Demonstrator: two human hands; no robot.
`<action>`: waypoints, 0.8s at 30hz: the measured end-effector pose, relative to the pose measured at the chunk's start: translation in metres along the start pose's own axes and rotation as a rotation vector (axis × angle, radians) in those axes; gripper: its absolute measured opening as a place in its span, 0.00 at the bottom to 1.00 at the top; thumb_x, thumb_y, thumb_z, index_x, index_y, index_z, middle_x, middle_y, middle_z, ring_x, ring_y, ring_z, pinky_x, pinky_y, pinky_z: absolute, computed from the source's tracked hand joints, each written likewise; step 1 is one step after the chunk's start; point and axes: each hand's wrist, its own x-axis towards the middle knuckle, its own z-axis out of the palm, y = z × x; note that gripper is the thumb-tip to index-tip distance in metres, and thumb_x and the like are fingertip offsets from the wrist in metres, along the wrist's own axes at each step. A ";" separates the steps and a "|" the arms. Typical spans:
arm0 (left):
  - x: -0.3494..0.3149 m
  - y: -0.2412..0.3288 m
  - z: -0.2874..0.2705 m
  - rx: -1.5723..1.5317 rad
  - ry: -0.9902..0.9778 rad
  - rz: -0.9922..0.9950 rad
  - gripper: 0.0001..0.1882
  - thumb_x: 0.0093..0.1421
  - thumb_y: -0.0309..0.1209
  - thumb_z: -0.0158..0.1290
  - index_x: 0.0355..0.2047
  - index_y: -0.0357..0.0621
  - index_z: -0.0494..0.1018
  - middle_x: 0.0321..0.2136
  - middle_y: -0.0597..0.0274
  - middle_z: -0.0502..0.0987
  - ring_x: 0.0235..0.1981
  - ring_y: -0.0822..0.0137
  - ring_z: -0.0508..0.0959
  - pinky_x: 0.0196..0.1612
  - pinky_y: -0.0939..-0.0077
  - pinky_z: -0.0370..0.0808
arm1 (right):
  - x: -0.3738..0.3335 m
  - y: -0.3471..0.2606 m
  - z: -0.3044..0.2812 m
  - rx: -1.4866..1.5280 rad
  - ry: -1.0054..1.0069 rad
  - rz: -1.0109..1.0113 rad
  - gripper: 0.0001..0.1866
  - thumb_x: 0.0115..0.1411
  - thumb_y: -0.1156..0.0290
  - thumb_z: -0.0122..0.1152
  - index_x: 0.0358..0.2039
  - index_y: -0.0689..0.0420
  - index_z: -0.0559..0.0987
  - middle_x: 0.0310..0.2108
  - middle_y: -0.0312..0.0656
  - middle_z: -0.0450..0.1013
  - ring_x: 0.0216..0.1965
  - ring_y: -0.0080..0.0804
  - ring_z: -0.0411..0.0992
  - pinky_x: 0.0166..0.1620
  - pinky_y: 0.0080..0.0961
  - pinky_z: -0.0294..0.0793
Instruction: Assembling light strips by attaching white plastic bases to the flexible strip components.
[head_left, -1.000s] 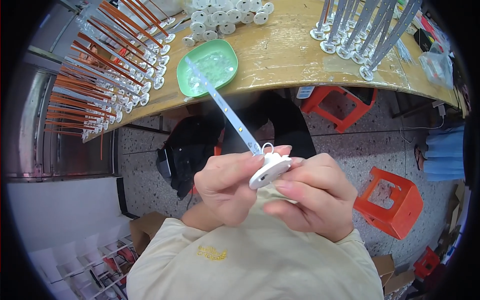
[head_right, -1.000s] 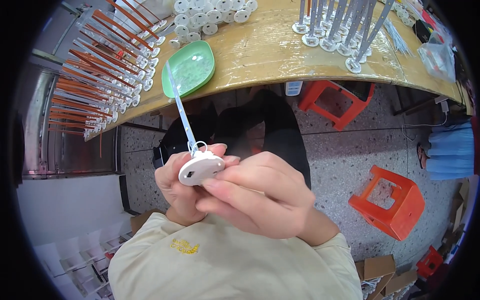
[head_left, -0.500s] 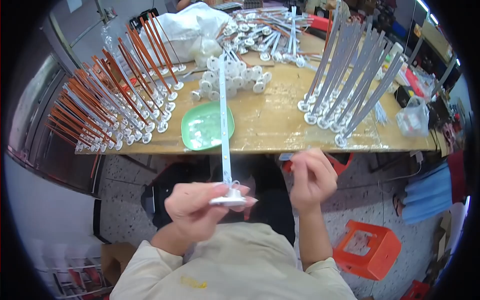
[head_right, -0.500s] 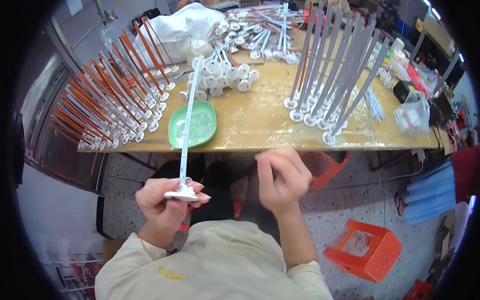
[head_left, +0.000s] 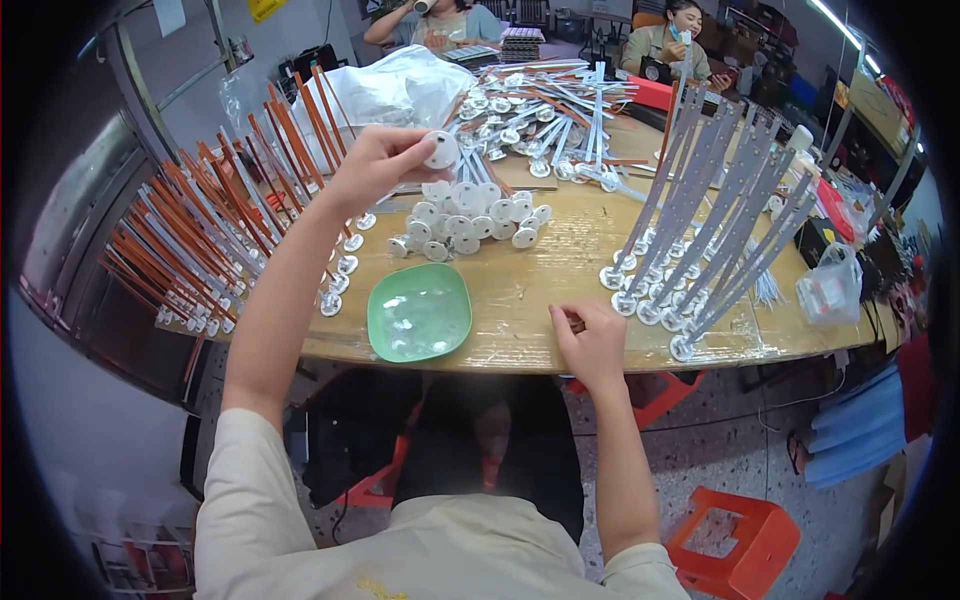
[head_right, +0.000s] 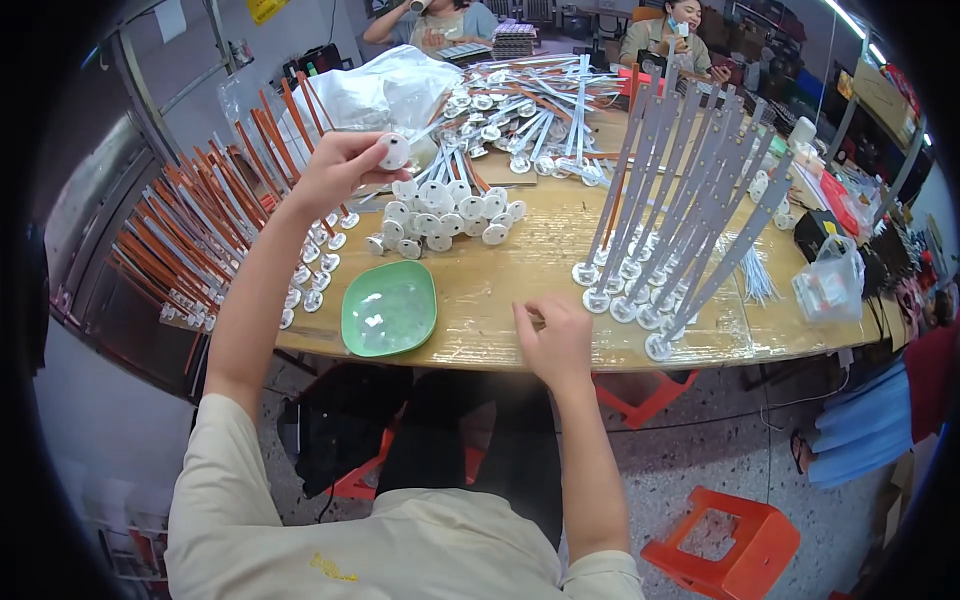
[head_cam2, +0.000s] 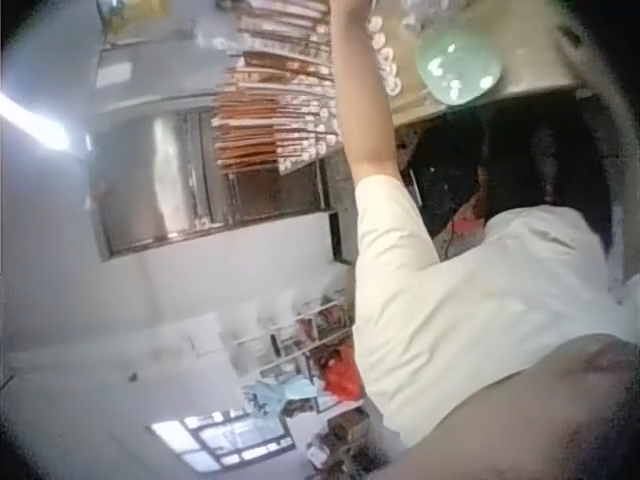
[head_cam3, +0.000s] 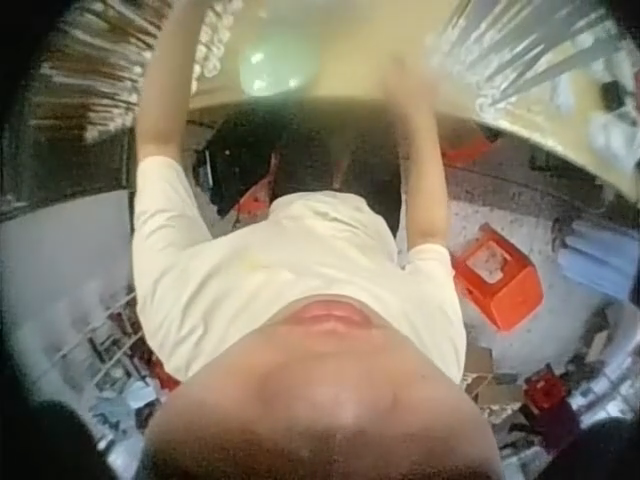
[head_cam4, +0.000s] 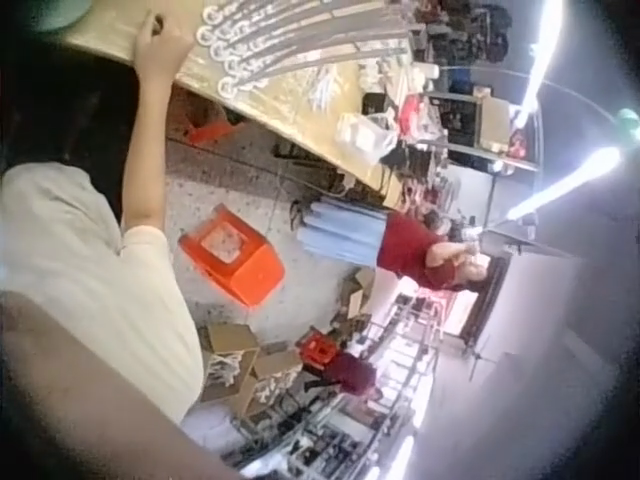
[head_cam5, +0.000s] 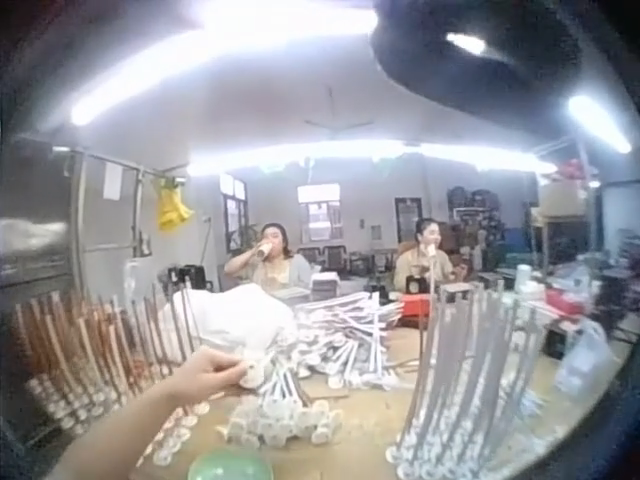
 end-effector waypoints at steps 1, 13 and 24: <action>0.011 -0.008 -0.006 0.024 -0.038 -0.056 0.17 0.71 0.32 0.47 0.52 0.31 0.74 0.39 0.57 0.80 0.40 0.68 0.83 0.40 0.81 0.80 | 0.001 0.001 0.000 -0.006 -0.004 0.025 0.07 0.54 0.72 0.68 0.25 0.63 0.82 0.22 0.46 0.77 0.23 0.37 0.77 0.29 0.29 0.74; 0.055 -0.043 -0.007 1.001 -0.191 -0.012 0.18 0.60 0.35 0.58 0.48 0.41 0.79 0.30 0.45 0.83 0.28 0.60 0.84 0.33 0.67 0.79 | 0.004 0.004 0.005 -0.052 0.069 0.032 0.07 0.53 0.72 0.68 0.25 0.62 0.82 0.26 0.48 0.78 0.28 0.42 0.77 0.33 0.34 0.75; -0.131 0.020 0.177 0.360 0.399 0.334 0.09 0.57 0.19 0.57 0.39 0.36 0.79 0.30 0.58 0.82 0.33 0.69 0.78 0.37 0.77 0.71 | -0.040 0.003 -0.083 -0.342 0.782 0.300 0.15 0.53 0.70 0.72 0.39 0.63 0.81 0.29 0.39 0.69 0.25 0.25 0.68 0.27 0.22 0.65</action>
